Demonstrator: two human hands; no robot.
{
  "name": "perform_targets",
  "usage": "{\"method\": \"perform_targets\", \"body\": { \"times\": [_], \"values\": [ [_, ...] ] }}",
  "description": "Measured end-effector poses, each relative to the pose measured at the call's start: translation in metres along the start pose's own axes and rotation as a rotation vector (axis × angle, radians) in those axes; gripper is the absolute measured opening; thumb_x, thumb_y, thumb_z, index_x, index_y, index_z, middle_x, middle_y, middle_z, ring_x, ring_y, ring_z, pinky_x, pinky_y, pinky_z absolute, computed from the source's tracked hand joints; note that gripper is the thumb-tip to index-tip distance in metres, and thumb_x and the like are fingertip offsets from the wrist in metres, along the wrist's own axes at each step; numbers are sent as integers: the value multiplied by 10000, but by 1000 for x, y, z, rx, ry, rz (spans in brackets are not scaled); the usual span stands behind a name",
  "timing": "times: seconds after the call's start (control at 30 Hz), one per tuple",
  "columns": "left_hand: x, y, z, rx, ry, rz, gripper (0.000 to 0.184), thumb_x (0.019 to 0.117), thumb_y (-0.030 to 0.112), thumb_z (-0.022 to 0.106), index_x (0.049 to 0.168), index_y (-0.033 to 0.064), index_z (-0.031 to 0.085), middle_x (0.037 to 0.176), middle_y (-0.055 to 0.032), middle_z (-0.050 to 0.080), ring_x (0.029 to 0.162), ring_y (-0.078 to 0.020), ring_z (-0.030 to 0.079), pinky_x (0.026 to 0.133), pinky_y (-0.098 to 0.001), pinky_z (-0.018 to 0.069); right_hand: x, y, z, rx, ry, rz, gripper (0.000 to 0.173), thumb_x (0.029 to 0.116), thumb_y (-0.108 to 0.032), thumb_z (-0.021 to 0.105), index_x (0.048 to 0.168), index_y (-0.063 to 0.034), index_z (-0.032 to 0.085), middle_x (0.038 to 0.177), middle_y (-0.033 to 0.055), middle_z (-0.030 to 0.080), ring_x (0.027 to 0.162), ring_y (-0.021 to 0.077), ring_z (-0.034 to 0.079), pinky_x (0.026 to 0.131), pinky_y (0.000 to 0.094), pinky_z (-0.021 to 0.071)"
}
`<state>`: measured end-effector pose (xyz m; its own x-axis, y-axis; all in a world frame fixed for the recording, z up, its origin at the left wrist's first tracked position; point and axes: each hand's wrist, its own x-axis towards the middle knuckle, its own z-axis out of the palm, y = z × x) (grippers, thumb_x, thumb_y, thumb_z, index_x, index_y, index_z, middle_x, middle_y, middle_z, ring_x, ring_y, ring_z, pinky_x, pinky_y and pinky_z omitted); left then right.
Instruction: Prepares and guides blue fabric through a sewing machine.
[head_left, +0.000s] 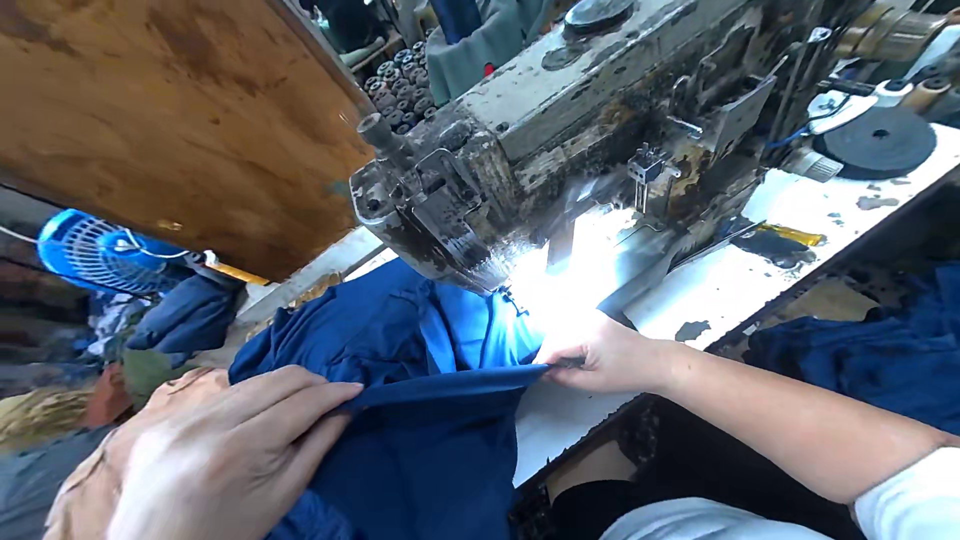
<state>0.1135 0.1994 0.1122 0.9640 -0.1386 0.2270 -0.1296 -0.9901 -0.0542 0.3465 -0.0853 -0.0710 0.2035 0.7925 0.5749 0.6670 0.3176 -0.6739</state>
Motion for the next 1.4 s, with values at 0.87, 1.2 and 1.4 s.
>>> {"method": "perform_targets", "body": {
  "times": [0.87,1.2,1.4],
  "values": [
    [63,30,45,-24,-20,114,276,975,275,536,903,135,763,824,-30,705,750,-164,680,668,-388,543,2,-5,-2,83,-27,54,265,995,-254,640,870,-48,751,758,30,672,713,54,579,666,228,439],
    [73,57,50,-15,-47,247,238,1019,232,548,974,116,751,823,-69,653,725,-217,649,626,-374,537,0,-5,-1,29,-19,62,196,954,-220,675,889,-59,767,805,46,712,763,88,632,718,262,490],
    [71,29,61,-102,11,127,221,938,226,561,942,116,753,950,-35,750,986,-178,706,1026,-472,488,2,-10,-6,54,-47,119,226,968,-246,687,905,-46,769,800,44,704,759,73,612,724,247,475]
  ]
}}
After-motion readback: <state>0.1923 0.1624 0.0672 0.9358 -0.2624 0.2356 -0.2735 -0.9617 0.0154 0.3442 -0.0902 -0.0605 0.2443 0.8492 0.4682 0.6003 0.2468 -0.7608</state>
